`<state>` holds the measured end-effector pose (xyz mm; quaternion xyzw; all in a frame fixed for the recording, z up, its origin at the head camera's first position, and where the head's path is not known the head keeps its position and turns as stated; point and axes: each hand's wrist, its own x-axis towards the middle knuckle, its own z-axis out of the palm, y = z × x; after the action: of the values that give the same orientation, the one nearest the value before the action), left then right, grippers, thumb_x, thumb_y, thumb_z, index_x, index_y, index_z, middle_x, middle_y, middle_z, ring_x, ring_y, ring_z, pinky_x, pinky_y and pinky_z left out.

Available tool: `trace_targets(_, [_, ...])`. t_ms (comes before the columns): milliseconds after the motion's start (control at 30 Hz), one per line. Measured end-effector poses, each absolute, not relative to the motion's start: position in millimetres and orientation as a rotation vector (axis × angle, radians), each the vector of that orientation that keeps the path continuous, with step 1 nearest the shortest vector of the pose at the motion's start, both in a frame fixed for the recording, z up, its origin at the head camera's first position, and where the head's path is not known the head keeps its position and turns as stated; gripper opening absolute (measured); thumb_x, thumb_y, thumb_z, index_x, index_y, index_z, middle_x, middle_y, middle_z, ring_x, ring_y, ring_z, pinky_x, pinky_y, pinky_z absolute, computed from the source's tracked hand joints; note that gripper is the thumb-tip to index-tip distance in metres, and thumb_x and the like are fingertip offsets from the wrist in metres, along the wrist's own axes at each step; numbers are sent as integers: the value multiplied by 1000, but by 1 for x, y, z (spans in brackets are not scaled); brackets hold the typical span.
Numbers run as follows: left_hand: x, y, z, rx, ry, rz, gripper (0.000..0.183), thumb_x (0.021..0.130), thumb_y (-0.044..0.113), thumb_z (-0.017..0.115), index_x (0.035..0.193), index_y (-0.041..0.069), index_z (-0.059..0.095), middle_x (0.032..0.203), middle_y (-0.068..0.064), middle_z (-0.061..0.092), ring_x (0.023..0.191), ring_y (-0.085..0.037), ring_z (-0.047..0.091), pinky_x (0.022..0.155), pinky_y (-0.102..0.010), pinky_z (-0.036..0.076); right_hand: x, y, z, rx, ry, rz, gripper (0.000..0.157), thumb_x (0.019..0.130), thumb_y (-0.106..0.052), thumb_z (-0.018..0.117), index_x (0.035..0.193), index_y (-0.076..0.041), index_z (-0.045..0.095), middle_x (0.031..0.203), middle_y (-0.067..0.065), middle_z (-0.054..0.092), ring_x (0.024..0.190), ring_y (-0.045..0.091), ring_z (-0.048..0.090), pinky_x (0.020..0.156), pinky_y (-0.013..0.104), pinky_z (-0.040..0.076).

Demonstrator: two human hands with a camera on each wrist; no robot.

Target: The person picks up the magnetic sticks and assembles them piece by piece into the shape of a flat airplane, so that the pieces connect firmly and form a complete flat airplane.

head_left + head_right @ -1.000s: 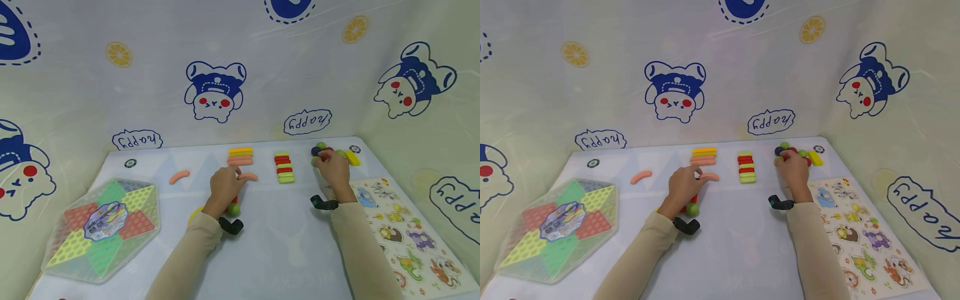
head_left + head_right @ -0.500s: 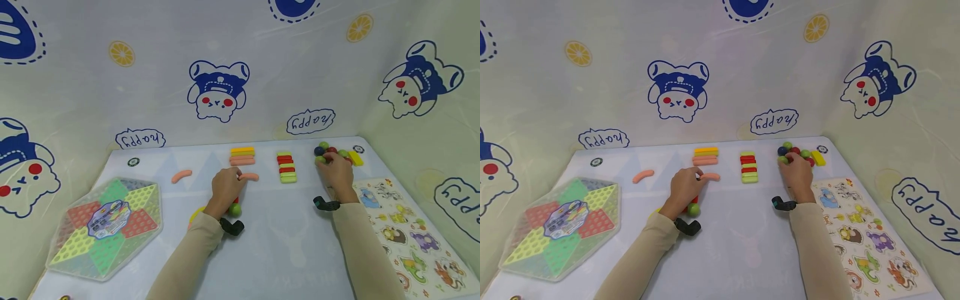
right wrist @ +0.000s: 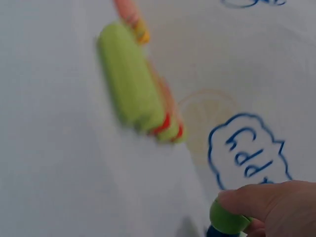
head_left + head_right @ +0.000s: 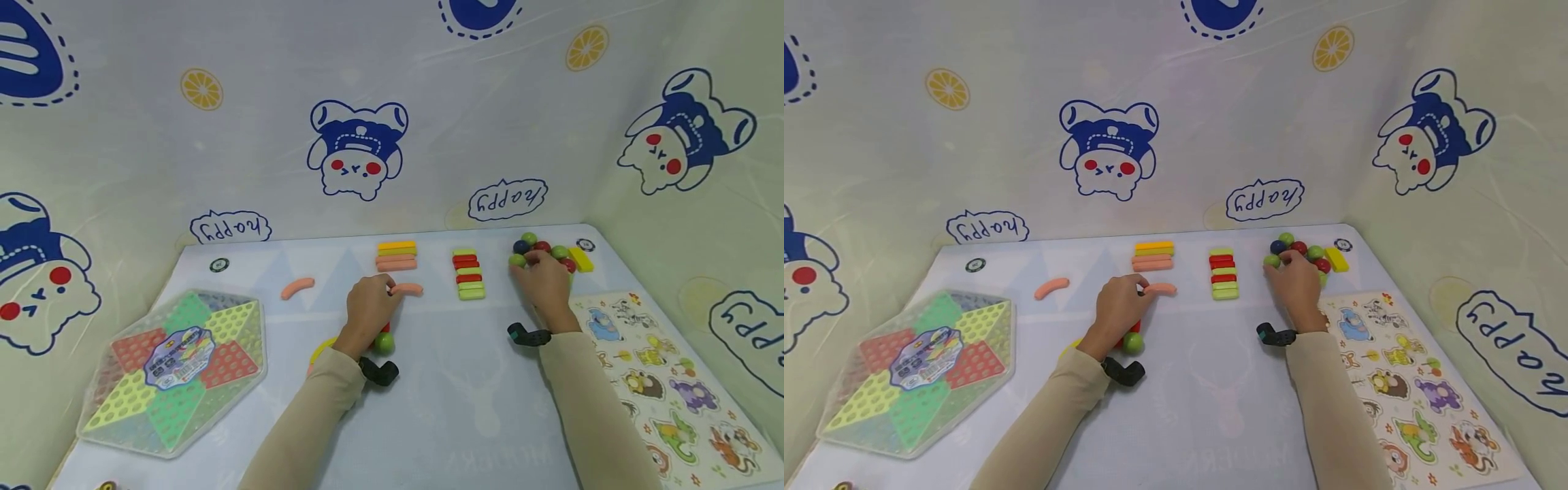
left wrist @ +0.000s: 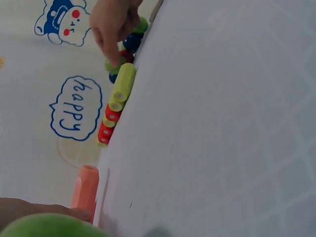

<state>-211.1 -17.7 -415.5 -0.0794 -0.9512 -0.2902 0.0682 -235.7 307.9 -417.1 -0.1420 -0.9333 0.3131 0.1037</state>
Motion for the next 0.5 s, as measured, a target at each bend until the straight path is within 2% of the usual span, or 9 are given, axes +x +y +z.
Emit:
trace_targets(200, [-211,-17,-416,-242,-2866,-868,24,87,32,64,90,8,70,52,1,47,52,-15,48,48,-26,36,-232,279,-400,-210,-2783,1124,60,78,-57,66,120,-17,55,70,11,49,60,26,46,47,30,37])
trace_targets(300, [-211,-17,-416,-235,-2866,-866,24,86,32,64,89,8,70,52,1,49,52,-15,49,48,-27,37,-228,253,-399,-60,-2850,1184,57,76,-56,69,116,-19,54,64,7,48,54,24,44,44,29,35])
trace_targets(500, [-212,-17,-417,-247,-2859,-831,23,86,31,65,90,8,69,53,2,50,50,-14,49,47,-26,38,-220,207,-410,158,-2976,1143,41,76,-43,75,106,-21,58,57,4,43,50,20,43,45,26,34])
